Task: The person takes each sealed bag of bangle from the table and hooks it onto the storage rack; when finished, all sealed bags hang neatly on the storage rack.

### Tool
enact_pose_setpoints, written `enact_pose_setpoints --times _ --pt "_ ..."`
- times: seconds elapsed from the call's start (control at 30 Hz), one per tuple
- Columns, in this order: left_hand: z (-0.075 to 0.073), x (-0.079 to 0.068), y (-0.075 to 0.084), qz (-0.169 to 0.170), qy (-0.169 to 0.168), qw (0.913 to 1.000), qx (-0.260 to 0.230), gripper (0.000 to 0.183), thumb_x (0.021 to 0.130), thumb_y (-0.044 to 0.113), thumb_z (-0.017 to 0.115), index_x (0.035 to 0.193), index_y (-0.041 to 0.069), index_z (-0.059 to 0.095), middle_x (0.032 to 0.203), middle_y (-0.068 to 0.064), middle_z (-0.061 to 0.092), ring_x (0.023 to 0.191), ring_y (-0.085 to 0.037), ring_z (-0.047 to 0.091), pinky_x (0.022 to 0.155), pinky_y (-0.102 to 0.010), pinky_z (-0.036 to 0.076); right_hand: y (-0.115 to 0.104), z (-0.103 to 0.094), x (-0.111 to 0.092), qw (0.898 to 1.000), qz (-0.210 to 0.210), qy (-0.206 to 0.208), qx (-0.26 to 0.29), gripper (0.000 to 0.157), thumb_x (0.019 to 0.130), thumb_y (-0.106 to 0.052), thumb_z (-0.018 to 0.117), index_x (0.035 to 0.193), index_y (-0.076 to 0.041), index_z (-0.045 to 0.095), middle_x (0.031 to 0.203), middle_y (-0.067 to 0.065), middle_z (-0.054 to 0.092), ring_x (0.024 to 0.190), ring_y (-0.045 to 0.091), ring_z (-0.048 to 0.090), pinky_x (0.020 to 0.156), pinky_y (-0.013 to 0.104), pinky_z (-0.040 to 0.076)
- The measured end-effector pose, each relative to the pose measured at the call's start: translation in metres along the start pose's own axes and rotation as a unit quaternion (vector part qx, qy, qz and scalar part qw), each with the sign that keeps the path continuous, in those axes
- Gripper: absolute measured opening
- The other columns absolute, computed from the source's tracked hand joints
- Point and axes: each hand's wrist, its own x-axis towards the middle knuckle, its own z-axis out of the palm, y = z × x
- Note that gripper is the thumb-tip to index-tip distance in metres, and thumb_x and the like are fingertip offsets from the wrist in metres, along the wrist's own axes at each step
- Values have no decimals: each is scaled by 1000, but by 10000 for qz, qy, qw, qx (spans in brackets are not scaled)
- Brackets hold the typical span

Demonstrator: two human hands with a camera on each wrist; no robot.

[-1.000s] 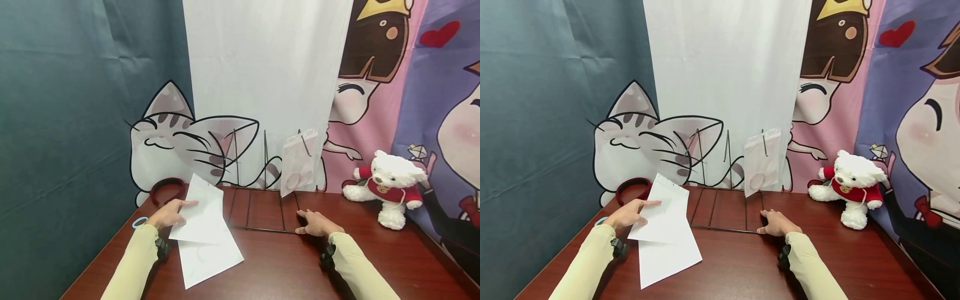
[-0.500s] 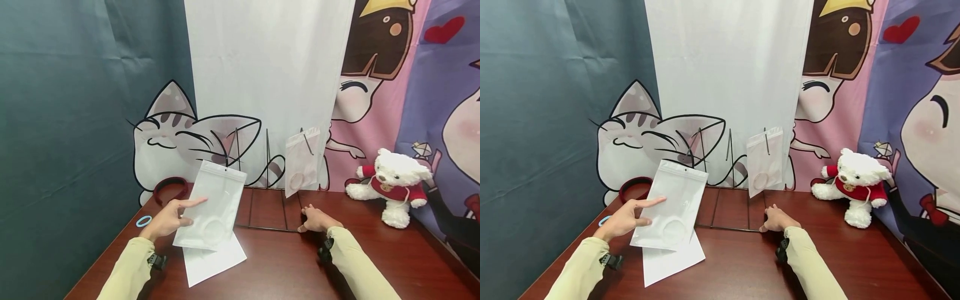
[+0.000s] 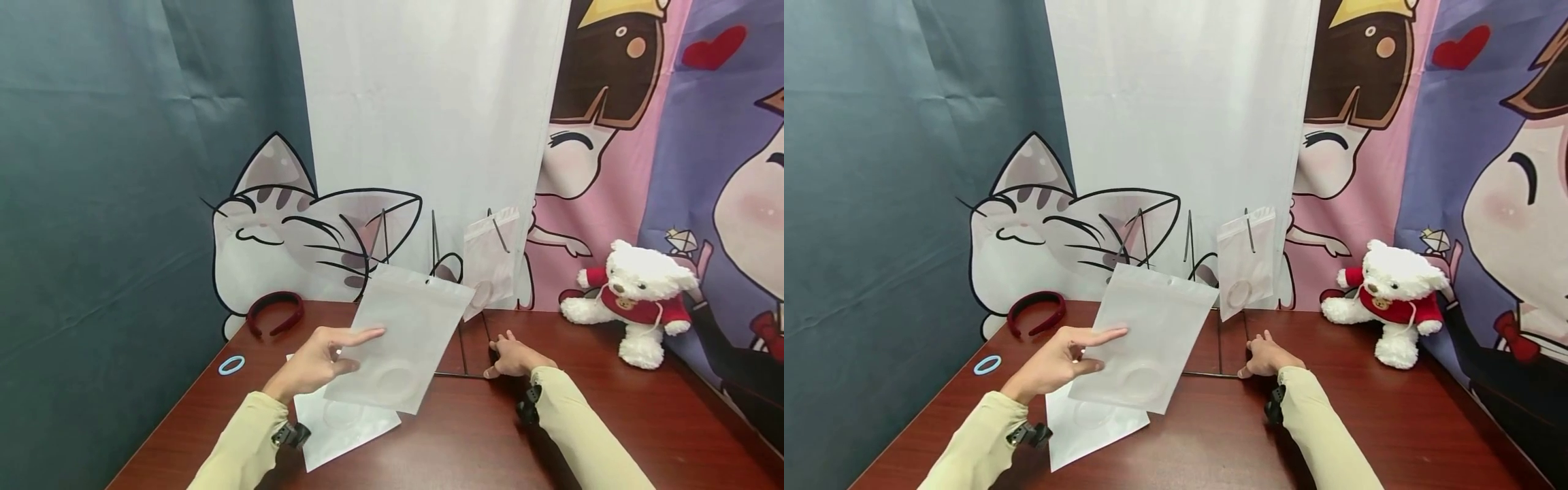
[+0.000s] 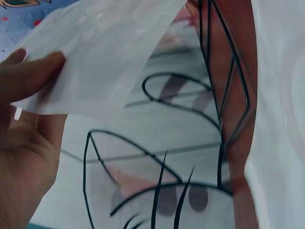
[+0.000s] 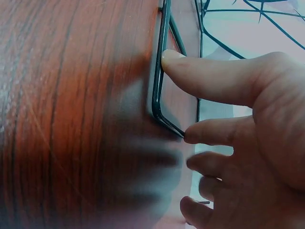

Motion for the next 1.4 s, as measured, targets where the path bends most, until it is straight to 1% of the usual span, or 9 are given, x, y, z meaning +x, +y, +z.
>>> enact_pose_setpoints --times 0.2,0.23,0.33,0.43,0.6,0.8,0.93,1.03,1.4 --pt "24 13 1 79 385 9992 -23 74 76 -17 69 140 19 61 144 -6 60 133 -4 53 80 -18 47 0 1 0 9999 -51 113 49 76 81 -23 80 142 10 49 157 43 18 150 57 0 119 70 16" --pt "27 15 1 75 425 9991 -53 74 76 -17 69 140 19 60 144 -5 60 135 -5 52 87 -19 47 0 1 0 9999 -43 126 61 76 81 -22 81 141 10 49 157 43 18 150 57 0 119 70 16" --pt "32 20 0 -10 504 9982 -320 74 77 -17 67 141 20 60 146 -2 59 138 -5 50 95 -17 47 0 2 0 9998 -11 143 149 75 80 -21 81 141 10 49 157 42 18 150 57 -2 120 69 15" --pt "35 22 -1 -142 494 9962 -702 74 78 -18 64 142 19 59 148 -1 57 141 -3 46 109 -16 41 -1 4 1 9997 -2 176 158 75 80 -20 81 141 11 50 157 43 18 149 58 -2 120 69 15" --pt "38 27 -5 -202 406 9933 -1066 76 78 -21 61 143 17 57 150 -2 55 143 -2 43 113 -14 36 -2 6 1 9995 37 278 135 74 78 -18 83 138 12 52 157 42 19 150 57 -2 120 68 18" --pt "37 30 -7 -396 413 9946 -869 79 77 -19 63 144 23 56 150 3 55 144 -9 43 112 -14 36 -7 7 0 9995 85 296 -20 71 76 -18 85 133 13 56 157 41 20 150 57 -2 119 67 22" --pt "37 34 -8 -511 378 9952 -742 81 78 -18 63 144 27 55 151 7 53 145 -13 42 113 -14 34 -7 6 1 9992 35 344 -214 70 76 -20 85 131 13 58 156 42 24 150 58 0 120 68 19" --pt "37 34 -9 -535 365 9957 -662 81 79 -17 64 145 29 54 152 9 52 146 -14 41 113 -14 34 -7 6 1 9991 21 349 -256 69 76 -20 85 130 14 58 155 42 26 150 58 2 120 68 16" --pt "36 31 -15 -568 452 9955 -613 81 80 -15 66 145 30 53 151 10 53 144 -16 45 113 -17 36 -7 5 2 9993 86 294 -228 70 78 -20 84 133 12 56 156 40 27 150 56 2 121 67 18"
